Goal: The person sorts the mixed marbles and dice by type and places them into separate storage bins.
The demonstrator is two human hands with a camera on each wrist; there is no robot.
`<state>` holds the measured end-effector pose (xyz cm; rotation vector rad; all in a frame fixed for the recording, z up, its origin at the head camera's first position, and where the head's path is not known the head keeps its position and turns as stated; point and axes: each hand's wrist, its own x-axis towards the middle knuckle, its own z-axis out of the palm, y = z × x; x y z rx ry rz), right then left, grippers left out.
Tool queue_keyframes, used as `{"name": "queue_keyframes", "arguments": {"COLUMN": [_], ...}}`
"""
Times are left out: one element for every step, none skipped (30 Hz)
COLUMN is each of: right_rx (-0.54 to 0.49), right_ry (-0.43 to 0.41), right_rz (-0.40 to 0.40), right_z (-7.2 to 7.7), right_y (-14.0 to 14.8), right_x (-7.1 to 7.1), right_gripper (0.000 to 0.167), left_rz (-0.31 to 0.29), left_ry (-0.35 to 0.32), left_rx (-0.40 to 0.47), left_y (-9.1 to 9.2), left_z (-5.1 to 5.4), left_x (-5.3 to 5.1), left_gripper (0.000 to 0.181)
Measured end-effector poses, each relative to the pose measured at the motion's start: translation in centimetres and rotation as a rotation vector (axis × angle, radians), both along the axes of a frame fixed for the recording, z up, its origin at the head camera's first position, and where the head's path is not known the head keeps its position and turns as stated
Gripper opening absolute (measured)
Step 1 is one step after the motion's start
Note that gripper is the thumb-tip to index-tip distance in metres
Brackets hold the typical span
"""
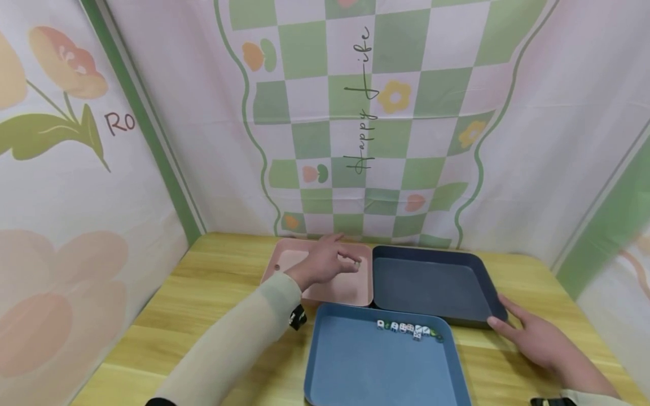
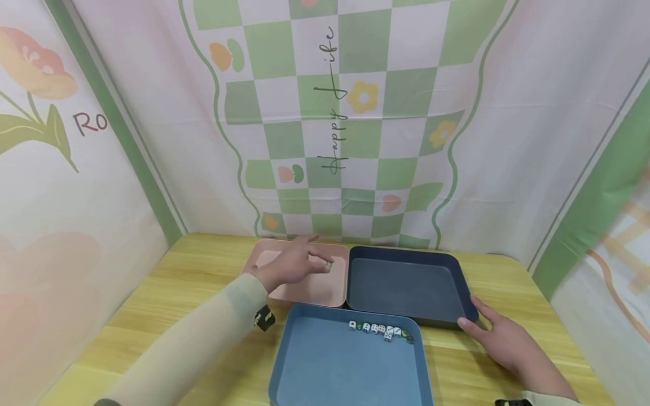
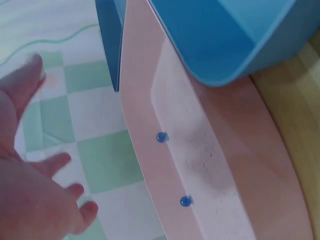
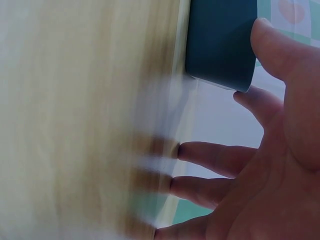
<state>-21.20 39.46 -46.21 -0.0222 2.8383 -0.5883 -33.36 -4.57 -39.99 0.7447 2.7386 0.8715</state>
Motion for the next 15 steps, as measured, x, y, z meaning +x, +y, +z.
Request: {"name": "queue_keyframes", "arguments": {"right_rx": [0.0,0.001,0.001,0.001,0.002,0.003,0.004,0.004,0.005,0.006,0.006,0.007,0.007,0.007,0.006], "right_ry": [0.001,0.006,0.011,0.016,0.019,0.025,0.027,0.031,0.035,0.036,0.037,0.038,0.037,0.039,0.039], "right_rz": [0.0,0.001,0.002,0.002,0.002,0.003,0.004,0.004,0.005,0.004,0.005,0.005,0.005,0.006,0.007], "right_z": [0.0,0.0,0.0,0.0,0.0,0.0,0.0,0.0,0.0,0.0,0.1,0.1,0.1,0.1,0.1], "right_y": [0.0,0.0,0.0,0.0,0.0,0.0,-0.1,-0.1,-0.1,-0.1,-0.1,-0.1,-0.1,-0.1,-0.1], "right_x": [0.0,0.0,0.1,0.1,0.1,0.1,0.1,0.1,0.2,0.2,0.2,0.2,0.2,0.2,0.2], "right_gripper": [0.087,0.087,0.087,0.087,0.087,0.086,0.086,0.086,0.086,0.086,0.086,0.086,0.086,0.085,0.085], "left_rz": [0.022,0.042,0.061,0.077,0.09,0.103,0.114,0.121,0.125,0.125,0.128,0.129,0.133,0.138,0.146], "left_ry": [0.021,0.038,0.052,0.063,0.072,0.079,0.082,0.083,0.088,0.09,0.09,0.089,0.087,0.087,0.087], "left_rx": [-0.024,-0.045,-0.064,-0.083,-0.097,-0.109,-0.122,-0.126,-0.135,-0.144,-0.151,-0.156,-0.164,-0.17,-0.177], "left_y": [0.0,0.0,-0.1,-0.1,-0.2,-0.3,-0.3,-0.4,-0.5,-0.6,-0.6,-0.7,-0.7,-0.7,-0.7], "left_z": [0.0,-0.1,-0.2,-0.3,-0.4,-0.5,-0.6,-0.7,-0.8,-0.9,-1.0,-1.0,-1.0,-1.1,-1.1], "left_x": [-0.2,-0.3,-0.4,-0.5,-0.7,-0.8,-1.0,-1.1,-1.3,-1.5,-1.7,-1.8,-2.0,-2.2,-2.3], "left_gripper": [0.018,0.018,0.019,0.02,0.02,0.021,0.022,0.022,0.023,0.023,0.023,0.023,0.023,0.022,0.021]}}
